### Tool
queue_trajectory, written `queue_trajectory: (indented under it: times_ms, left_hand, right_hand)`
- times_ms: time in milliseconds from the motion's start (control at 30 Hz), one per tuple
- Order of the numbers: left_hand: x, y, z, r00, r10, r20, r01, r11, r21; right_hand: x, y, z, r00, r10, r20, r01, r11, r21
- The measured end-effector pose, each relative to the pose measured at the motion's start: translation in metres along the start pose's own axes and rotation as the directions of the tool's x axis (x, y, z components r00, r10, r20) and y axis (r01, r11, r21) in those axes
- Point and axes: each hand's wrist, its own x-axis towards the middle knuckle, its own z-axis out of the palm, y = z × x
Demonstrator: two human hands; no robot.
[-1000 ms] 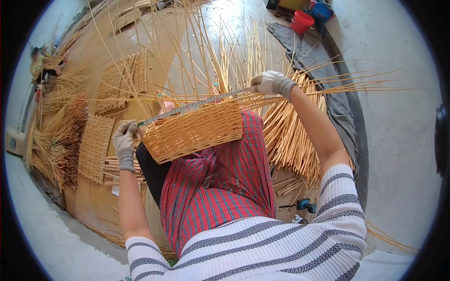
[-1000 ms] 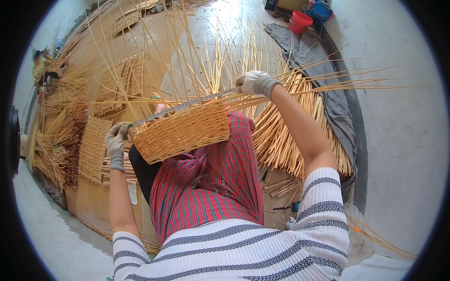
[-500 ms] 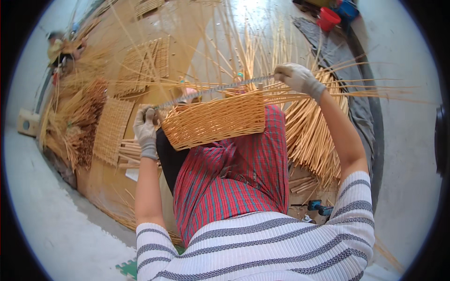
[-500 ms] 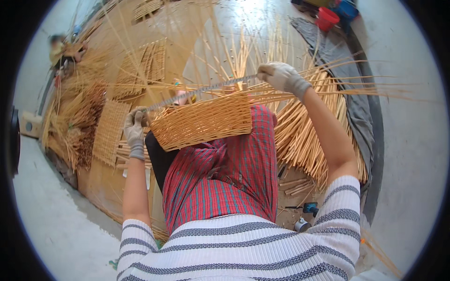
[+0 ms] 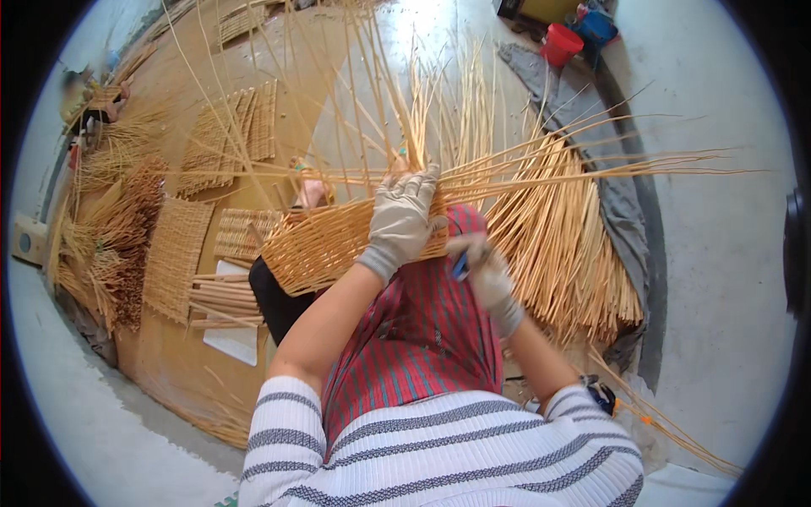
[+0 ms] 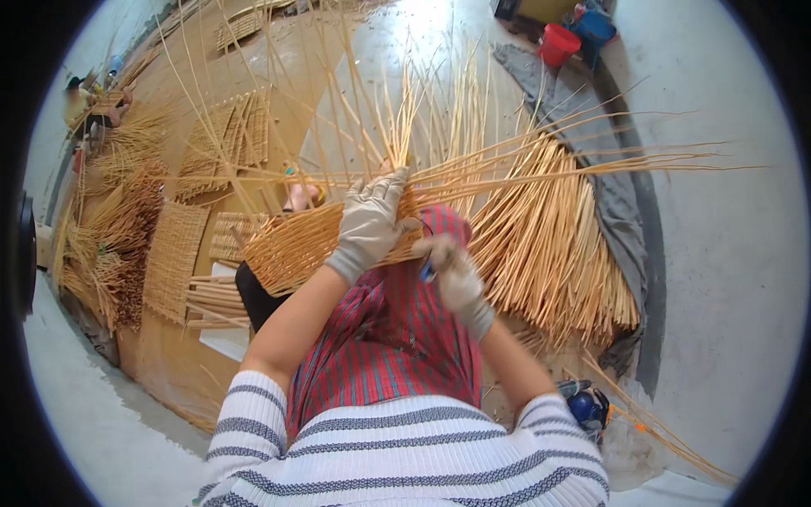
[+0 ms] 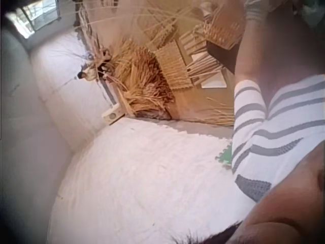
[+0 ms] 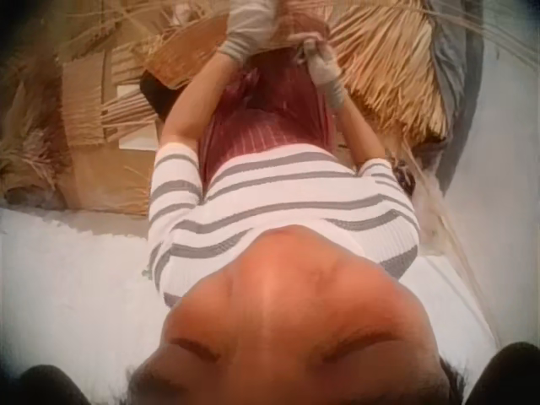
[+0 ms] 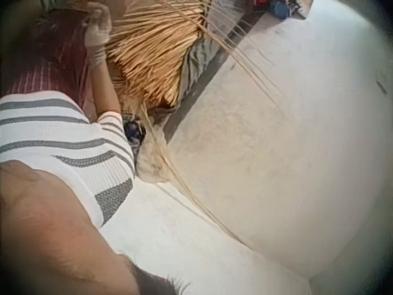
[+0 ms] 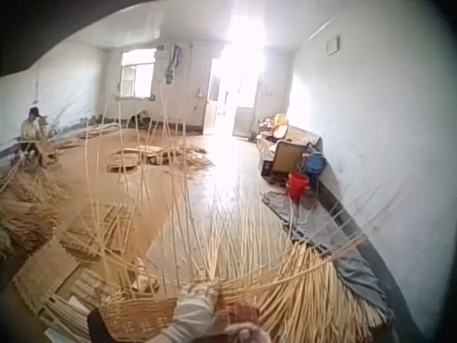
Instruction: Weaving a rectangular basket using long, thin wooden or bamboo strips, including measuring with a tape.
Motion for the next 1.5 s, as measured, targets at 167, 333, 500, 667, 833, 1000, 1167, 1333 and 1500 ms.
queue_trajectory:
  times_ms: [167, 333, 500, 667, 833, 1000, 1167, 1333, 1500]
  left_hand:
    - [0.064, -0.02, 0.005, 0.75, -0.281, 0.598, 0.371, 0.928, -0.029]
    - [0.05, -0.078, -0.063, 0.897, -0.303, 0.323, 0.39, 0.886, -0.251]
    - [-0.01, -0.09, -0.132, 0.908, -0.396, -0.137, 0.22, 0.728, -0.65]
    - [-0.028, -0.056, -0.152, 0.618, -0.723, -0.31, 0.019, 0.408, -0.913]
    - [0.004, -0.104, -0.157, 0.738, 0.042, -0.674, 0.313, 0.863, 0.397]
    - [0.065, -0.204, -0.086, 0.745, -0.565, -0.355, -0.139, 0.389, -0.911]
    - [0.061, -0.248, 0.04, 0.758, -0.61, 0.23, -0.061, -0.418, -0.906]
    - [0.055, -0.268, 0.052, 0.835, -0.266, 0.482, 0.429, -0.233, -0.873]
    - [0.056, -0.235, 0.027, 0.758, -0.395, 0.519, 0.353, -0.42, -0.836]
  right_hand:
    - [-0.081, 0.008, 0.003, 0.919, 0.391, -0.055, -0.394, 0.901, -0.182]
    - [-0.056, 0.001, -0.036, 0.955, 0.276, -0.106, -0.284, 0.956, -0.068]
    - [0.036, -0.056, -0.015, 0.989, -0.122, 0.078, 0.145, 0.854, -0.499]
    - [0.177, -0.14, 0.026, 0.737, -0.575, 0.356, 0.629, 0.39, -0.673]
    - [0.286, -0.18, 0.032, 0.705, -0.38, 0.599, 0.609, -0.109, -0.786]
    - [0.313, -0.171, 0.018, 0.773, -0.163, 0.613, 0.615, -0.04, -0.787]
    - [0.313, -0.069, 0.002, 0.803, -0.028, 0.595, 0.595, -0.028, -0.804]
    - [0.308, 0.021, -0.028, 0.923, -0.02, 0.385, 0.37, 0.325, -0.87]
    - [0.295, 0.01, -0.03, 0.959, 0.159, 0.234, 0.104, 0.571, -0.814]
